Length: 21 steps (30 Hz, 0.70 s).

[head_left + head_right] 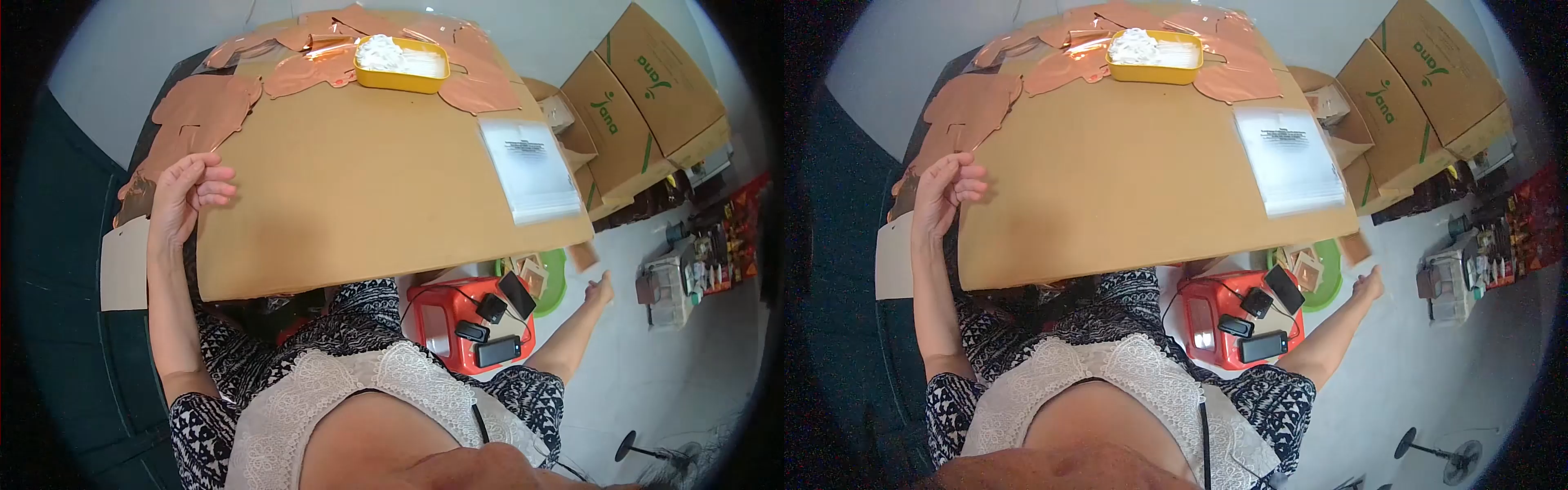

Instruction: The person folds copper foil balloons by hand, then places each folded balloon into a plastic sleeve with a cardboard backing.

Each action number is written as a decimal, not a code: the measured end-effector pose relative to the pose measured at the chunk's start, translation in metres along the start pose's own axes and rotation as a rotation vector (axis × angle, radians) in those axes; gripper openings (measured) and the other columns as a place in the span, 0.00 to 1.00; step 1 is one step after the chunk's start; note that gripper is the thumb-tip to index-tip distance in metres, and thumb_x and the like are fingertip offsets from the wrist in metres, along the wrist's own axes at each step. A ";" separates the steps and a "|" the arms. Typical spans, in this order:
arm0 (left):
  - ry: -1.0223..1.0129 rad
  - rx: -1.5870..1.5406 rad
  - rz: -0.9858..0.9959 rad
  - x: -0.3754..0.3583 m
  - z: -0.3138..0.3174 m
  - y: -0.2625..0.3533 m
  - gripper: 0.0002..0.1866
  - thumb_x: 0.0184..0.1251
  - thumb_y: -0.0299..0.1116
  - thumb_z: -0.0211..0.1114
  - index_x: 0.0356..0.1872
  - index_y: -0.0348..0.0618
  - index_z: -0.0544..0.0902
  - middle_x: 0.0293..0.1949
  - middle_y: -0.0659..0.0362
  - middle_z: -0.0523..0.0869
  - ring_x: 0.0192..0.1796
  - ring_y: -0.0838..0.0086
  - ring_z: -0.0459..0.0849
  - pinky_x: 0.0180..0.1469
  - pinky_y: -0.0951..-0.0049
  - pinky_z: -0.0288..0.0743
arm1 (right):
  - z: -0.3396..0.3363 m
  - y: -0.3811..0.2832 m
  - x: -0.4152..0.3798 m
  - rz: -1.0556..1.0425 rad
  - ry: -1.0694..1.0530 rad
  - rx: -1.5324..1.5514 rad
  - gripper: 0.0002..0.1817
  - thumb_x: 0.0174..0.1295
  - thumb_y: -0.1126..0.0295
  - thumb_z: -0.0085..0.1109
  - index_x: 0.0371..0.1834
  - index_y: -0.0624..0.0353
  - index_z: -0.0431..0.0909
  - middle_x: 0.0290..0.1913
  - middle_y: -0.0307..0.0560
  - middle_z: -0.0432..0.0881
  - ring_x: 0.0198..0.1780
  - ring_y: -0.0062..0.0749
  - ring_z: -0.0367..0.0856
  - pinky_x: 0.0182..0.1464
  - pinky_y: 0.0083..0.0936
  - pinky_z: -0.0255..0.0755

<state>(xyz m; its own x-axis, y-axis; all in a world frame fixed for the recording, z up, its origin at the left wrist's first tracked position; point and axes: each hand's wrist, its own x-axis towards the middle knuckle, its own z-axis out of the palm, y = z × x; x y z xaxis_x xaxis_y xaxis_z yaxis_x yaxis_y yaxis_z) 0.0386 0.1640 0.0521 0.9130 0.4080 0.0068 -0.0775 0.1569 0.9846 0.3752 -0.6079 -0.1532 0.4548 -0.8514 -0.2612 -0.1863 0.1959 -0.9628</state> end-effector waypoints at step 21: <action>-0.138 0.155 -0.020 -0.020 0.149 -0.005 0.20 0.69 0.26 0.60 0.60 0.28 0.73 0.36 0.54 0.87 0.34 0.74 0.86 0.34 0.77 0.81 | 0.114 -0.080 -0.558 0.175 -1.948 0.506 0.21 0.75 0.58 0.40 0.39 0.66 0.77 0.20 0.48 0.79 0.13 0.16 0.55 0.17 0.17 0.48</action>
<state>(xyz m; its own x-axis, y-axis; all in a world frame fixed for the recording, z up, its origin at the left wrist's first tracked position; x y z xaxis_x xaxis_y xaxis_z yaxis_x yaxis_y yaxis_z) 0.0802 0.0208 0.0734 0.9607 0.2778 0.0000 -0.0056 0.0196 0.9998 0.2359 -0.0925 0.0622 0.6766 0.6785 0.2860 -0.2688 0.5893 -0.7619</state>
